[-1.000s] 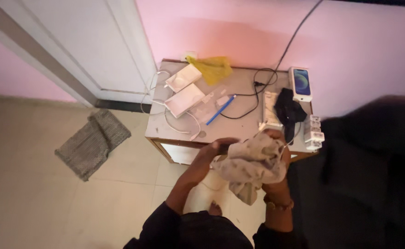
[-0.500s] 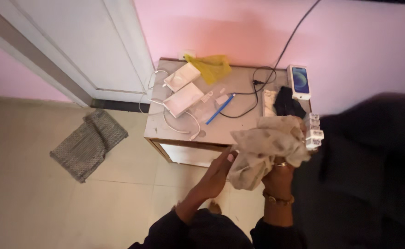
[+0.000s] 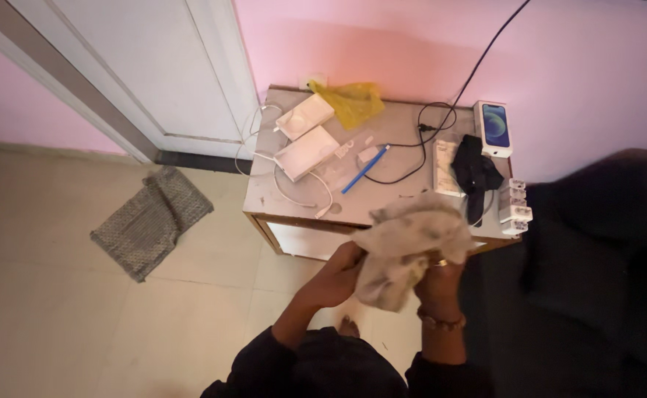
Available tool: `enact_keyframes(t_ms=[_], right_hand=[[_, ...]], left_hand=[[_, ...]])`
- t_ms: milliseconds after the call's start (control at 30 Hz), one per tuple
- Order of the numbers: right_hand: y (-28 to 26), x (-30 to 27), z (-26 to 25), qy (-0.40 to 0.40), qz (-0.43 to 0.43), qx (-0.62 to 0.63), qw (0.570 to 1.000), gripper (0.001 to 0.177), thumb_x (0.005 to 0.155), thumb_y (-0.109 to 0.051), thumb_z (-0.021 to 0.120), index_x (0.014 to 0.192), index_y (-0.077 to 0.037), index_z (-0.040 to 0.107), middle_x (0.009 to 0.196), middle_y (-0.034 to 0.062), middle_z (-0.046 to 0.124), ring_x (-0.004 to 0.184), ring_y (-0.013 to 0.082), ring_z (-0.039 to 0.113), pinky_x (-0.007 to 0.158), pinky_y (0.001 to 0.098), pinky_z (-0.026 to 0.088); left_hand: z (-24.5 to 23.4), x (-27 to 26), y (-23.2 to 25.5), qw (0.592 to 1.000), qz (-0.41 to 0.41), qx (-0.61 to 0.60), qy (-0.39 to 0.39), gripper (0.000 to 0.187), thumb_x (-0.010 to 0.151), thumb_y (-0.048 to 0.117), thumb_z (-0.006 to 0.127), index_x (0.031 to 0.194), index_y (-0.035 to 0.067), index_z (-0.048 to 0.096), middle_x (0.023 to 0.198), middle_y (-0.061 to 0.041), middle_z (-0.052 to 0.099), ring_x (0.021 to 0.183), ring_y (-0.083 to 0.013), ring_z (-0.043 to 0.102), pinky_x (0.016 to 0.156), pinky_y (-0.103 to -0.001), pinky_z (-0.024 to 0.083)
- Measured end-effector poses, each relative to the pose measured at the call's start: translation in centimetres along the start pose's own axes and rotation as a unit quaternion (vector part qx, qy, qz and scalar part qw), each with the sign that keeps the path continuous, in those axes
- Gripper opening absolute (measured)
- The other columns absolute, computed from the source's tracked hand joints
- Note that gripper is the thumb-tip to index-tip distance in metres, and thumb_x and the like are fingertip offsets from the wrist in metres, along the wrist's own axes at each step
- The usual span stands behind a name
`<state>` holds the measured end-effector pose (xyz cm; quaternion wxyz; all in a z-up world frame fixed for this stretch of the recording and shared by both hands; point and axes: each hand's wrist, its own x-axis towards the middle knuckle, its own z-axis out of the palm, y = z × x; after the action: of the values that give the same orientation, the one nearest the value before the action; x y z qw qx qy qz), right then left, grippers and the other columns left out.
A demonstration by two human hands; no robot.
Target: The person wipes down an empty electronics box and several charging cables with a cloth.
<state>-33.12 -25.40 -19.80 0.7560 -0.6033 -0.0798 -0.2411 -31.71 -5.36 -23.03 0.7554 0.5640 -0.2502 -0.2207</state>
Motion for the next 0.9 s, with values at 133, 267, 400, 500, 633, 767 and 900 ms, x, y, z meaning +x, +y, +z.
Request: enact_keyframes(t_ms=[133, 267, 400, 500, 633, 767, 900], right_hand=[[-1.6, 0.3, 2.8, -0.036, 0.031, -0.122, 0.991, 0.03, 0.103, -0.016, 0.066, 0.129, -0.001, 0.063, 0.125, 0.0124, 0.07, 0.111, 0.0182, 0.072, 0.093, 0.0329, 0.063], [-1.6, -0.2, 5.8, -0.06, 0.081, -0.13, 0.986, 0.03, 0.098, -0.015, 0.064, 0.125, -0.003, 0.067, 0.123, 0.0115, 0.074, 0.107, 0.0178, 0.076, 0.088, 0.0325, 0.061], [-0.9, -2.1, 7.1, -0.091, 0.075, -0.046, 0.992, 0.052, 0.095, -0.007, 0.066, 0.141, -0.012, 0.042, 0.139, 0.0154, 0.058, 0.117, 0.0212, 0.064, 0.092, 0.0329, 0.057], [-0.6, -2.6, 7.1, -0.091, 0.091, -0.007, 0.992, 0.067, 0.096, -0.013, 0.059, 0.155, -0.018, 0.026, 0.147, 0.0125, 0.048, 0.13, 0.0199, 0.055, 0.103, 0.0337, 0.051], [2.2, -3.0, 4.9, -0.094, 0.091, 0.174, 0.976, 0.053, 0.104, -0.017, 0.067, 0.144, -0.01, 0.033, 0.159, 0.0132, 0.039, 0.13, 0.0247, 0.048, 0.102, 0.0379, 0.043], [10.2, -7.3, -3.1, -0.145, 0.222, -0.032, 0.964, 0.04, 0.103, -0.022, 0.062, 0.138, -0.009, 0.046, 0.148, 0.0136, 0.049, 0.127, 0.0256, 0.051, 0.106, 0.0409, 0.042], [16.3, -17.7, -9.9, -0.45, 0.406, -0.259, 0.752, 0.037, 0.103, -0.03, 0.055, 0.13, -0.007, 0.063, 0.134, 0.0141, 0.063, 0.124, 0.0268, 0.056, 0.111, 0.0449, 0.042]], left_hand=[[0.2, -0.7, 1.0, 0.992, -0.018, -0.094, 0.081, 0.05, 0.108, 0.024, 0.042, 0.154, 0.006, 0.036, 0.145, -0.008, 0.052, 0.129, -0.015, 0.052, 0.109, -0.031, 0.045], [0.8, -0.3, 5.2, 0.982, 0.133, -0.015, 0.134, 0.056, 0.111, 0.033, 0.043, 0.156, 0.003, 0.031, 0.146, -0.008, 0.043, 0.135, -0.0173, 0.048, 0.116, -0.032, 0.042], [1.0, 0.0, 7.4, 0.979, 0.157, 0.015, 0.131, 0.053, 0.109, 0.024, 0.053, 0.155, 0.001, 0.04, 0.139, -0.009, 0.049, 0.134, -0.0189, 0.049, 0.116, -0.032, 0.041], [1.1, 0.5, 4.8, 0.984, 0.057, -0.033, 0.163, 0.048, 0.097, 0.011, 0.057, 0.142, 0.004, 0.04, 0.12, -0.006, 0.057, 0.108, -0.0146, 0.056, 0.091, -0.029, 0.05], [-0.9, 1.6, -0.5, 0.936, 0.062, 0.016, 0.347, 0.024, 0.104, 0.008, 0.051, 0.122, -0.002, 0.062, 0.107, -0.006, 0.071, 0.097, -0.0144, 0.067, 0.084, -0.03, 0.055], [-2.1, 0.9, -2.2, 0.913, 0.121, -0.011, 0.39, 0.028, 0.11, 0.011, 0.043, 0.117, -0.003, 0.066, 0.105, -0.007, 0.072, 0.095, -0.0143, 0.066, 0.085, -0.03, 0.055], [-1.1, 1.1, -2.3, 0.91, 0.081, -0.125, 0.386, 0.024, 0.103, 0.009, 0.046, 0.118, 0.002, 0.063, 0.105, -0.004, 0.07, 0.095, -0.0138, 0.066, 0.082, -0.03, 0.055]])
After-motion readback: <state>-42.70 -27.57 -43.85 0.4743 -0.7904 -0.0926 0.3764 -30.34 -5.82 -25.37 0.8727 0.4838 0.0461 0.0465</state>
